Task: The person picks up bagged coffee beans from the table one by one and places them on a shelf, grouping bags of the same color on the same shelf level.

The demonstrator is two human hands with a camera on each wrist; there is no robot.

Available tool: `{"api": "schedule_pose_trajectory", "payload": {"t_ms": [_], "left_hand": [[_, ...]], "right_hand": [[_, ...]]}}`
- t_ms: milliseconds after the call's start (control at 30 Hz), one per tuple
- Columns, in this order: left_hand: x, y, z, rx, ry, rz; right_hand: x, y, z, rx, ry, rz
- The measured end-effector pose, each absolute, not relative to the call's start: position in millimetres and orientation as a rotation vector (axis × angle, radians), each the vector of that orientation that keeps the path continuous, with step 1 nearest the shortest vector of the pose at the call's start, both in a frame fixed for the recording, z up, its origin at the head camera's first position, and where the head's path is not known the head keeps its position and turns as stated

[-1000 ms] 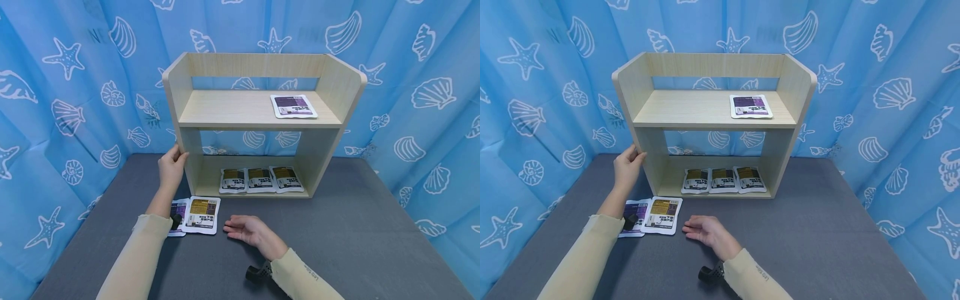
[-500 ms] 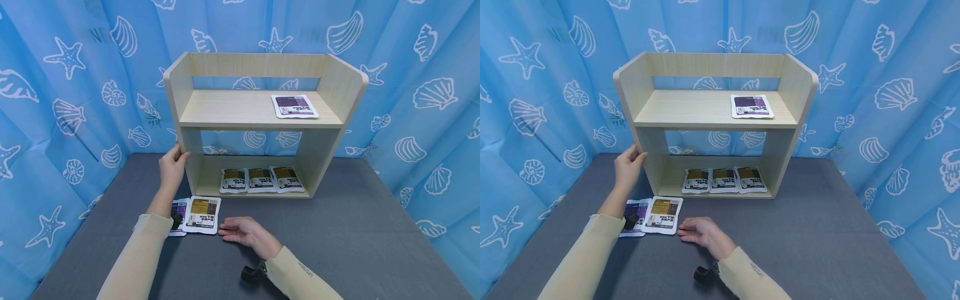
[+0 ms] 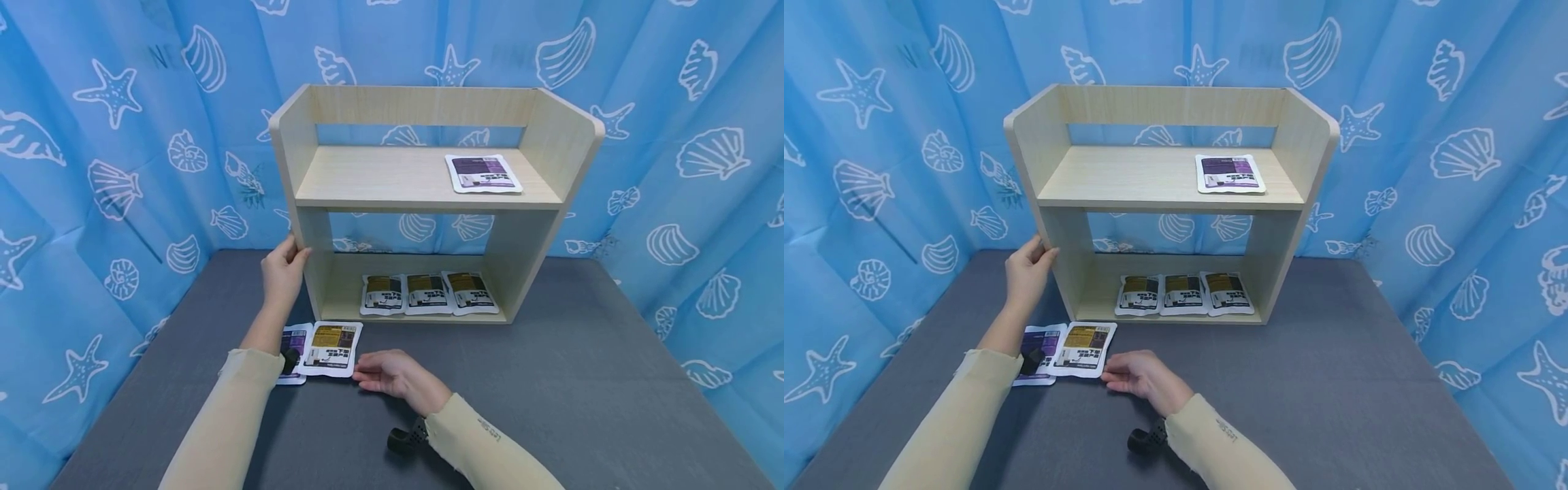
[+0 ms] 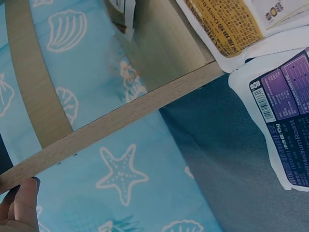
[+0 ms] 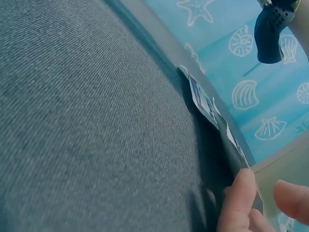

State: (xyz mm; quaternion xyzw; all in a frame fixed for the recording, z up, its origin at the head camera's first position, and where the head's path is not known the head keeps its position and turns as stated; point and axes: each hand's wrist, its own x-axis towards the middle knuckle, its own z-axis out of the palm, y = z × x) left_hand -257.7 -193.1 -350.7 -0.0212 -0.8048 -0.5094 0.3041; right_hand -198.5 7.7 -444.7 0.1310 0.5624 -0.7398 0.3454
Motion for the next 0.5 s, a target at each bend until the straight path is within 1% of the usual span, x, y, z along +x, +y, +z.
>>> {"api": "schedule_pose_trajectory", "payload": {"t_ms": [267, 500], "left_hand": [[-256, -193, -350, -0.056, -2.134, -1.355], [-256, -193, -350, -0.050, -2.148, -1.363]], "right_hand": [[-198, 0, -441, 0.331, 1.522, -1.878], [-197, -8, -440, 0.340, 1.445, -1.925]]}}
